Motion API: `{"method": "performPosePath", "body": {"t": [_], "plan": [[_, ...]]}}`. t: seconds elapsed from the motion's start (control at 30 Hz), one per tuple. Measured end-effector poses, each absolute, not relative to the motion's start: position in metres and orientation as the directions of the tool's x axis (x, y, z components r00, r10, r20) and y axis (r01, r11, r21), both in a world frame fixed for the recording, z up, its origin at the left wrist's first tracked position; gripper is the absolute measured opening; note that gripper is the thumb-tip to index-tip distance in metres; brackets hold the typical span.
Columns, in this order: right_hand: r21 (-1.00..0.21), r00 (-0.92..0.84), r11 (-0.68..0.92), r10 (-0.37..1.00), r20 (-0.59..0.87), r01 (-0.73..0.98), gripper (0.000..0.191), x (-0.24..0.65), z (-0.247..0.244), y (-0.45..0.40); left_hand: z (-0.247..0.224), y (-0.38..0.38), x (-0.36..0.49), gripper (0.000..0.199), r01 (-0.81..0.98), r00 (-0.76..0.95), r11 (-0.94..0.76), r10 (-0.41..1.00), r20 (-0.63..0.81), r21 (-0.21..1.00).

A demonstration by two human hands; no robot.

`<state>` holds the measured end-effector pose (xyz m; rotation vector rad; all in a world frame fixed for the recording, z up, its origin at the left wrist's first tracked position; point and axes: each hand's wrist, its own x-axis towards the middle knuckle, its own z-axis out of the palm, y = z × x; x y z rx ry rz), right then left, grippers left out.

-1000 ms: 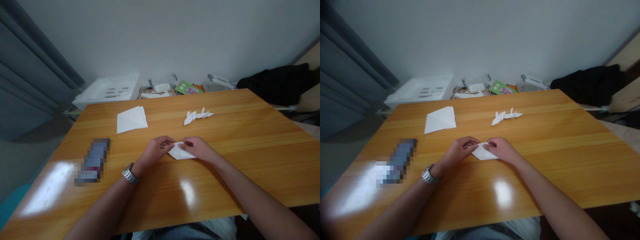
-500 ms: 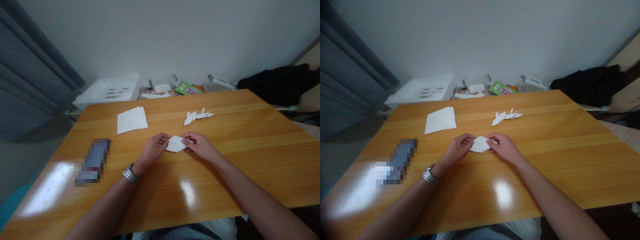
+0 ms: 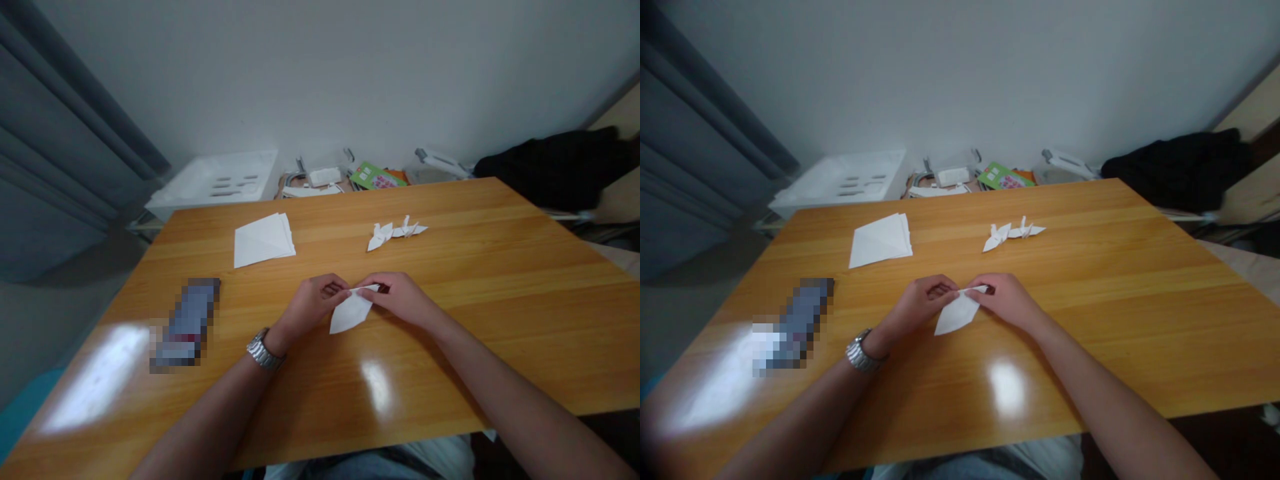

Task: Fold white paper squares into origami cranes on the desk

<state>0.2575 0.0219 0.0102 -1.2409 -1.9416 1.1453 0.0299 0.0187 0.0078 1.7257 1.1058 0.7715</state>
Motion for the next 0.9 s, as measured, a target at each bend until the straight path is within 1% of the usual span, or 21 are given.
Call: {"method": "performPosePath", "body": {"t": [0.07,0.2,0.37,0.53,0.63,0.77,0.9], "plan": [[-0.891,-0.381,0.2,0.924,0.033,0.408,0.021,0.258,0.009,0.023,0.008,0.018,0.03,0.025,0.345,0.391,-0.183,0.92,0.037,0.921],[-0.942,-0.286,0.114,0.958,0.019,0.317,0.034,0.258,0.006,0.025,0.005,0.02,0.031,0.022,0.322,0.331,-0.164,0.942,0.051,0.932],[-0.977,-0.329,0.028,0.943,-0.044,0.212,0.036,0.255,0.004,0.025,-0.002,0.024,0.031,0.022,0.238,0.234,-0.088,0.972,0.031,0.967],[-0.983,-0.35,0.004,0.935,-0.061,0.183,0.038,0.252,0.005,0.023,-0.004,0.024,0.033,0.024,0.14,0.171,0.006,0.985,-0.031,0.99],[-0.986,-0.353,-0.039,0.931,-0.095,0.163,0.042,0.25,0.004,0.022,-0.002,0.023,0.036,0.025,0.079,0.147,0.048,0.987,-0.059,0.996],[-0.984,-0.369,-0.102,0.918,-0.148,0.144,0.046,0.25,0.002,0.021,-0.002,0.021,0.039,0.025,0.045,0.143,0.05,0.988,-0.056,0.998],[-0.979,-0.349,-0.083,0.926,-0.146,0.188,0.043,0.251,-0.001,0.022,-0.005,0.021,0.039,0.023,0.049,0.158,0.039,0.986,-0.047,0.998]]}}
